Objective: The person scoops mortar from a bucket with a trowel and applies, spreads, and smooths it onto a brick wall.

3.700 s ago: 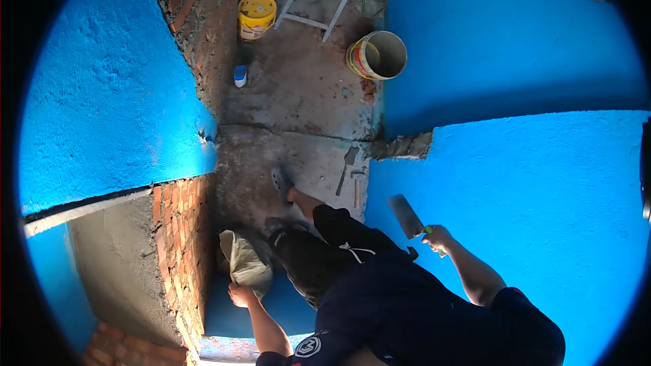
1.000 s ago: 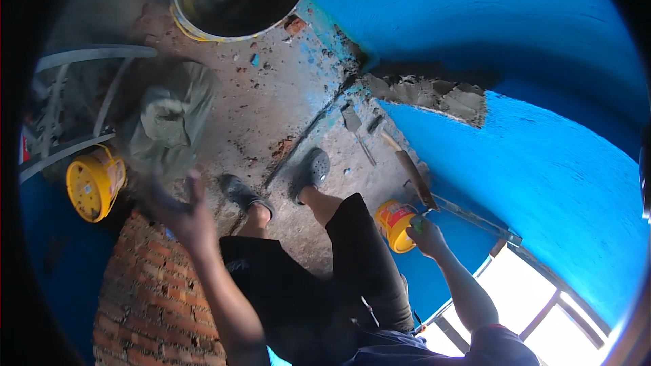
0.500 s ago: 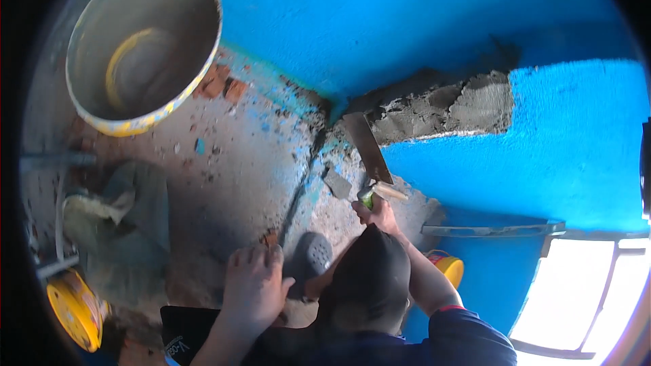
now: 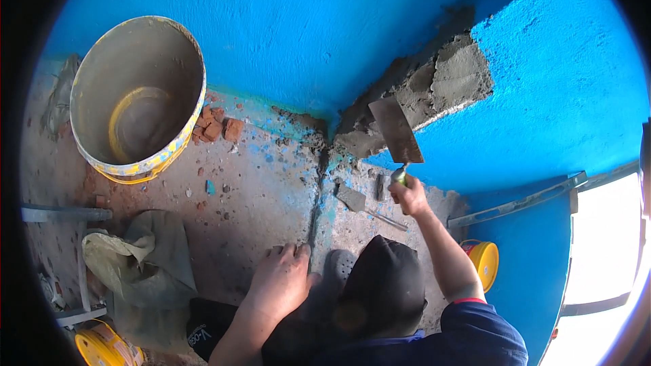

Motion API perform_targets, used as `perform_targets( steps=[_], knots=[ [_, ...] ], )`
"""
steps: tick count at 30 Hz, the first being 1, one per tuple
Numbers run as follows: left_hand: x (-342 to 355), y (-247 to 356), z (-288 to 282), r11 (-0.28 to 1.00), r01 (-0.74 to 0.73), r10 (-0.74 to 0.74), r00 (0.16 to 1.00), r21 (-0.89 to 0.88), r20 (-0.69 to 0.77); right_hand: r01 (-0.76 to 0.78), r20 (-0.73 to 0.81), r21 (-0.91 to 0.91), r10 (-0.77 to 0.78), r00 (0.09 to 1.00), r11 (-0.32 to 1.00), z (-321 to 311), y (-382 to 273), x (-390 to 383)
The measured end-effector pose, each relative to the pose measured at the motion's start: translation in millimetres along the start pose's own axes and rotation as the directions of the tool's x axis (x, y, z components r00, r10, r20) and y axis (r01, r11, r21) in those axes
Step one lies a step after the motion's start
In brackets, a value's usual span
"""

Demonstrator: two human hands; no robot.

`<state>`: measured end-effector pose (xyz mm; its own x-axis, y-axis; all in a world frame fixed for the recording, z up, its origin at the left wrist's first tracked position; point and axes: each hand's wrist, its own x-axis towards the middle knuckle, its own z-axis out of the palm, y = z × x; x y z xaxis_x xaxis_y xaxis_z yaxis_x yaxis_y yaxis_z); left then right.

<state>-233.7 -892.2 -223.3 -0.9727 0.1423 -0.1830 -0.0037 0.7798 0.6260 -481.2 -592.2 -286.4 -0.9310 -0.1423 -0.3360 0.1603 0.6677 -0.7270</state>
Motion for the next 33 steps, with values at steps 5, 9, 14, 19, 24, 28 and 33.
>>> perform_targets(
  steps=[5, 9, 14, 19, 24, 28, 33],
  knots=[
    [3, -6, 0, 1.000, 0.013, -0.015, 0.988, -0.012, -0.153, 0.030, 0.049, 0.021, -0.031, 0.998, 0.999, -34, -6, -4],
    [4, 0, -5, 0.998, 0.057, -0.058, 0.997, -0.016, -0.055, 0.122, 0.000, -0.172, -0.124, 0.992, 0.977, -78, -7, 1],
    [2, 8, -6, 1.000, 0.018, -0.018, 0.999, -0.008, -0.039, 0.158, -0.052, -0.252, -0.177, 0.983, 0.955, -103, -26, -3],
    [0, 9, -3, 0.999, 0.037, -0.036, 0.999, 0.007, -0.024, 0.233, -0.125, -0.298, -0.280, 0.952, 0.926, -122, -10, -8],
    [-1, 6, 2, 0.999, -0.014, 0.018, 0.993, 0.033, -0.115, 0.241, -0.033, -0.731, -0.385, 0.922, 0.638, -129, -27, -4],
    [1, 5, 5, 0.999, 0.016, -0.013, 0.997, 0.031, -0.076, 0.168, -0.029, -0.761, -0.291, 0.956, 0.627, -151, -55, 5],
    [1, 7, 1, 0.999, 0.051, -0.051, 0.998, 0.006, -0.045, 0.147, -0.055, -0.629, -0.233, 0.971, 0.764, -178, -75, -7]
  ],
)
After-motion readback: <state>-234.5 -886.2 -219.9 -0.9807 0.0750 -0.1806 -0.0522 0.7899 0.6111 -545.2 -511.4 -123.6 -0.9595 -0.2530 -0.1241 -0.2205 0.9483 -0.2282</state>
